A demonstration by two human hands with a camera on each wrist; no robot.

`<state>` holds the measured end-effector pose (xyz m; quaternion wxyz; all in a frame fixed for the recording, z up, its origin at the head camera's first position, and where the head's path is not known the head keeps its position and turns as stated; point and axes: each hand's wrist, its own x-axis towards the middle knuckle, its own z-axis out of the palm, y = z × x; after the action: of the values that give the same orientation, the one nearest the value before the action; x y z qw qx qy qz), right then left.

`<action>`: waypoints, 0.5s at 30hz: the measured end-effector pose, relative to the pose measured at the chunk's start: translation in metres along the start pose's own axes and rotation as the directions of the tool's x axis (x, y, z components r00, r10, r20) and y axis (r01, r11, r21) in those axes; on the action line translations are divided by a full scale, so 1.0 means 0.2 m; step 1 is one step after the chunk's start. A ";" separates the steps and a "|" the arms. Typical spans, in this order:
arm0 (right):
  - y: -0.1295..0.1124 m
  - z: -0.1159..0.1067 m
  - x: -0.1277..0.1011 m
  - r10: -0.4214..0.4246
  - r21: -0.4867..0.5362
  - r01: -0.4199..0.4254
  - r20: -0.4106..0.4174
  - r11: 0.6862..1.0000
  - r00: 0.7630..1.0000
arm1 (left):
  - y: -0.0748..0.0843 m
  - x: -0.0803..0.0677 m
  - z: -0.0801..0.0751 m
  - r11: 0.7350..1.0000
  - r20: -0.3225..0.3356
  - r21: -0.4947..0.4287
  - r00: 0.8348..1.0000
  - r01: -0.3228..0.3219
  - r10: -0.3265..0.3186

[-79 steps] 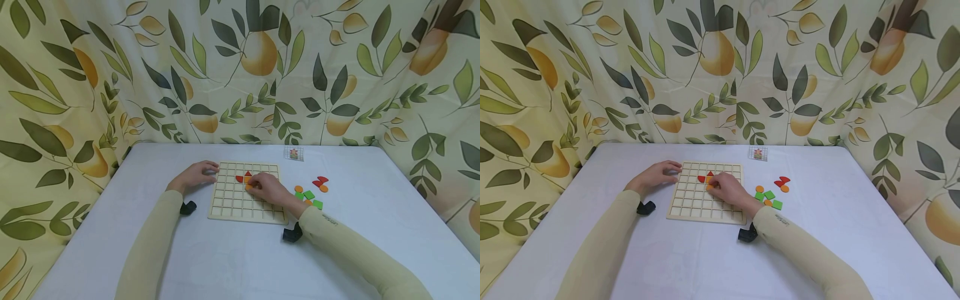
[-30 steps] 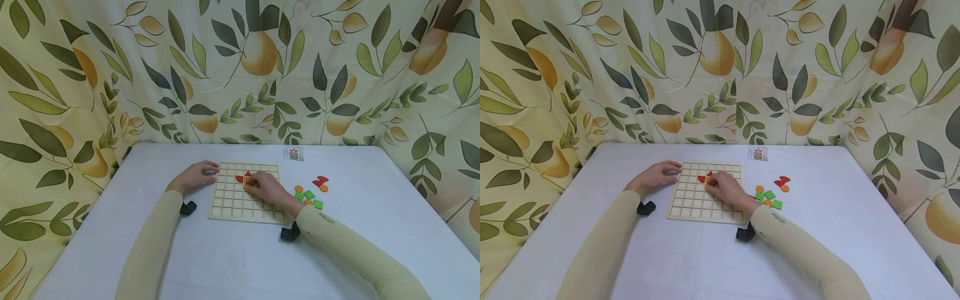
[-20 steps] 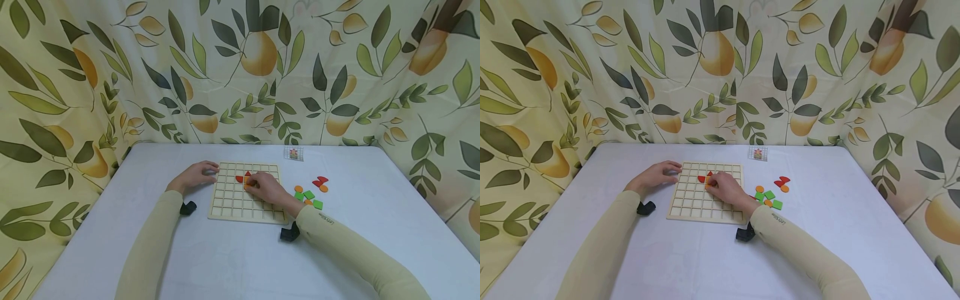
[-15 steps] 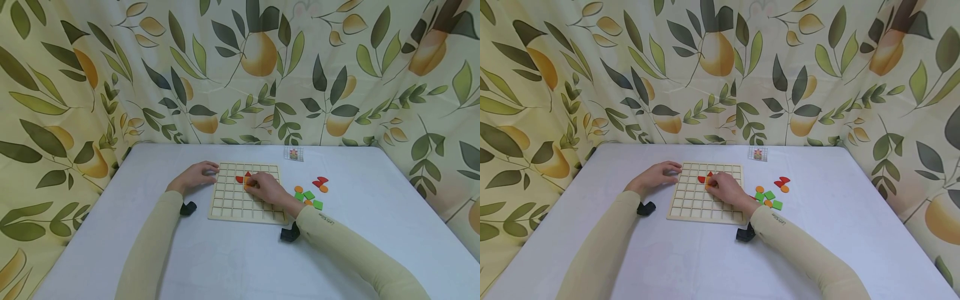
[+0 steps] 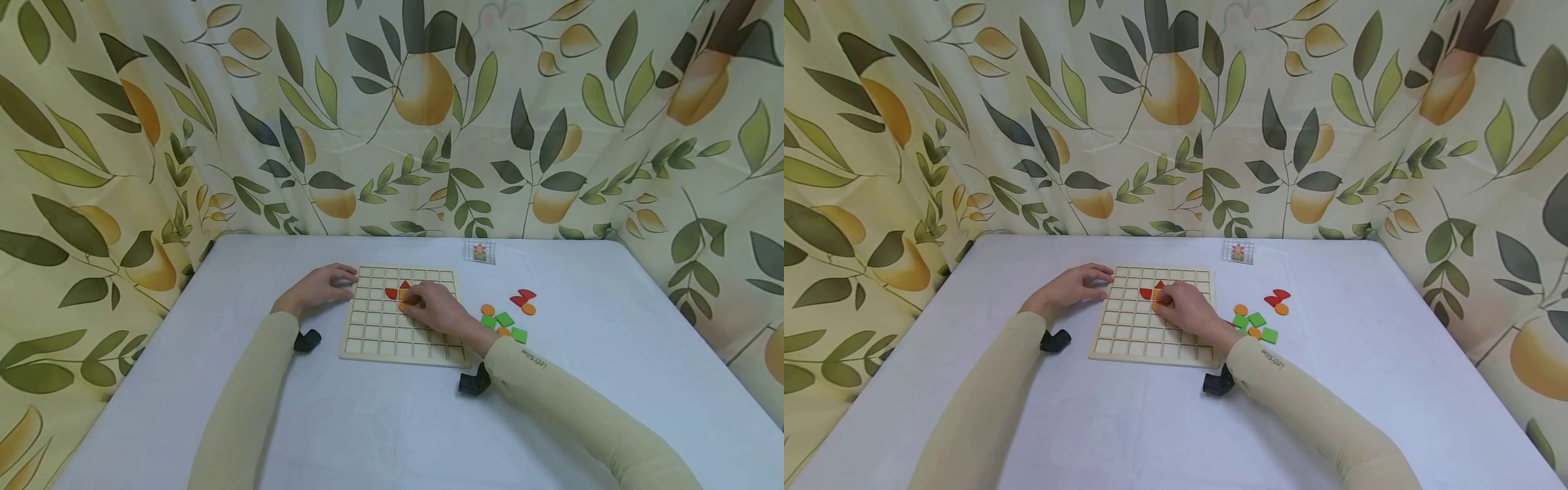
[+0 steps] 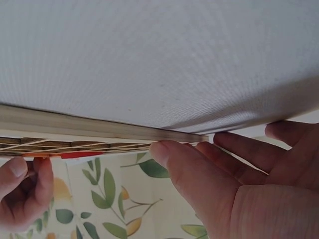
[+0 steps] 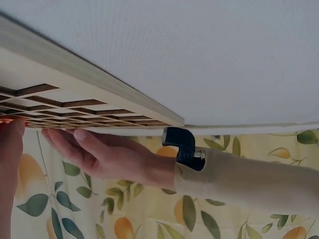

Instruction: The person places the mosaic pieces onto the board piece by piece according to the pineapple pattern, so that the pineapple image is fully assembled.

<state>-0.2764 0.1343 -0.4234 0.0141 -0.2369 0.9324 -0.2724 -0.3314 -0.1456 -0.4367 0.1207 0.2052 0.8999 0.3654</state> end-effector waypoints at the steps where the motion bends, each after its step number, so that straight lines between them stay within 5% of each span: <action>1: 0.00 0.00 0.00 0.005 0.007 -0.005 0.001 1.000 1.000 | 0.00 0.00 0.00 1.000 -0.001 -0.001 1.000 0.000 0.000; 15: 0.12 -0.13 -0.09 0.146 0.062 -0.142 -0.057 0.988 0.988 | 0.00 0.00 0.01 1.000 -0.011 -0.014 1.000 0.004 -0.004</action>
<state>-0.2756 0.1729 -0.4163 0.0121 -0.1600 0.9388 -0.3048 -0.3303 -0.1446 -0.4368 0.1178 0.2005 0.8984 0.3725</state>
